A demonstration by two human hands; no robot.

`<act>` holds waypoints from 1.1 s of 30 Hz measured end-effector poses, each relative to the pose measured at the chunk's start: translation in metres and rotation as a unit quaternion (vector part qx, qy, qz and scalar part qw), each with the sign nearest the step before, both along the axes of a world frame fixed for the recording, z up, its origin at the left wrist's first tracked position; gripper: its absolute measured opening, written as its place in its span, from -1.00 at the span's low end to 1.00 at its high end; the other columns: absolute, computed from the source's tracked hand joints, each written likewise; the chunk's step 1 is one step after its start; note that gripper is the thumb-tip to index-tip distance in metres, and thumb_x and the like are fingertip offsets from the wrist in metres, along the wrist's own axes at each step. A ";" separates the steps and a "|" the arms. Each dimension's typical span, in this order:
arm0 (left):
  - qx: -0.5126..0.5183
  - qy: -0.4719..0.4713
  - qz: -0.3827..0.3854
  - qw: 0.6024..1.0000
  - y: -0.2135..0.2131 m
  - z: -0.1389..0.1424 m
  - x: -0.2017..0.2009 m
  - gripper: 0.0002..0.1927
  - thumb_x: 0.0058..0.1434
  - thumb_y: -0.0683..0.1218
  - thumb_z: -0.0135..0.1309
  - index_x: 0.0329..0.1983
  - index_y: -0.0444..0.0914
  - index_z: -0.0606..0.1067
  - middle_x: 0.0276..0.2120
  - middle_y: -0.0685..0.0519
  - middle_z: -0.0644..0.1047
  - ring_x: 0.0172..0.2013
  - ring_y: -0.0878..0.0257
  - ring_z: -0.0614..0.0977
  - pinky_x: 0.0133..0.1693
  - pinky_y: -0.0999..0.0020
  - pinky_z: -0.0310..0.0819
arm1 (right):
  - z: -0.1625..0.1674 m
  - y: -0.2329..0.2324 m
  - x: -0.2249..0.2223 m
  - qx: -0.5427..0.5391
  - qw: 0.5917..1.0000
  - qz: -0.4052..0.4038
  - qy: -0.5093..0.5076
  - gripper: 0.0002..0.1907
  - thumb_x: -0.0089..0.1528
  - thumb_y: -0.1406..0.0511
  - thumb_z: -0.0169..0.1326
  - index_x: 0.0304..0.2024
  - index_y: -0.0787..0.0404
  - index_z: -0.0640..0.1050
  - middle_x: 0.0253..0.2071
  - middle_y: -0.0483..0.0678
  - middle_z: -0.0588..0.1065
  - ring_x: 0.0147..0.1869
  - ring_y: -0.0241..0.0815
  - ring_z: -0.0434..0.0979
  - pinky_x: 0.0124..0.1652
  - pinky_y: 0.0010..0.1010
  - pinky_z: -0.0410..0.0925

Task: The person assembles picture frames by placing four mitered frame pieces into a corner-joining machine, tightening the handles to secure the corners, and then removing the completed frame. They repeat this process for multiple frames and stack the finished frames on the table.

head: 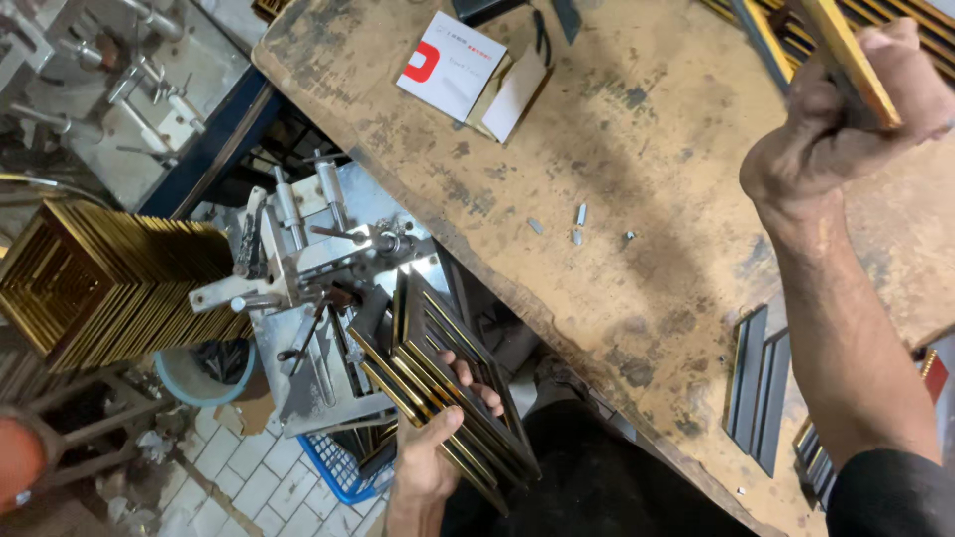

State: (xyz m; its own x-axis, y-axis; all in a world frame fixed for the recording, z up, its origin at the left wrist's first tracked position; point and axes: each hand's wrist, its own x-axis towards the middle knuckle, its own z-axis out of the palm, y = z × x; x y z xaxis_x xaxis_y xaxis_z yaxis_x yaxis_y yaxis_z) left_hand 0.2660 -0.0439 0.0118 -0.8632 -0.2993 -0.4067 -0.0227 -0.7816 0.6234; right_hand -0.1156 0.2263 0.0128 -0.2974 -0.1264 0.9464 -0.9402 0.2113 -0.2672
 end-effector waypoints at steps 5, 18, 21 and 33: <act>-0.026 0.016 -0.068 0.997 -0.002 0.013 -0.022 -0.14 -0.03 -0.08 0.34 0.31 -0.38 0.23 0.12 -0.20 0.45 0.04 -0.15 0.63 0.02 -0.02 0.59 | 0.048 0.023 0.077 -0.129 0.834 0.178 -0.506 -0.62 0.69 0.03 -0.26 -0.04 0.18 0.28 -0.46 -0.10 0.20 -0.56 -0.28 0.13 -0.48 -0.39 0.11; 0.184 -0.011 -0.235 0.954 0.051 0.024 -0.030 -0.28 -0.04 -0.08 0.45 0.11 -0.43 0.37 -0.14 -0.13 0.49 -0.21 -0.14 0.70 -0.23 -0.02 0.69 | -0.099 -0.043 0.249 -0.224 0.434 0.307 -0.817 -0.23 0.21 0.00 0.10 0.43 0.01 0.26 0.32 -0.26 0.43 0.41 -0.27 0.34 0.32 -0.34 0.20; 0.192 0.043 -0.289 0.937 0.057 0.025 -0.032 -0.36 0.09 -0.12 0.42 0.13 -0.47 0.40 -0.11 -0.20 0.51 -0.15 -0.17 0.69 -0.15 -0.03 0.67 | -0.141 -0.015 0.261 -0.299 0.285 0.364 -0.835 -0.16 0.08 -0.04 0.24 0.34 0.04 0.33 0.16 -0.05 0.53 0.19 -0.02 0.53 0.11 -0.15 0.41; 0.308 0.166 -0.390 0.852 0.059 0.005 -0.067 -0.24 0.10 -0.01 0.40 0.30 -0.33 0.34 -0.10 -0.12 0.52 -0.15 -0.14 0.68 -0.09 -0.15 0.63 | -0.139 0.035 0.276 -0.307 0.306 0.443 -0.785 -0.11 -0.05 0.07 0.41 0.20 0.38 0.39 0.03 0.22 0.55 0.07 0.07 0.63 0.10 -0.18 0.51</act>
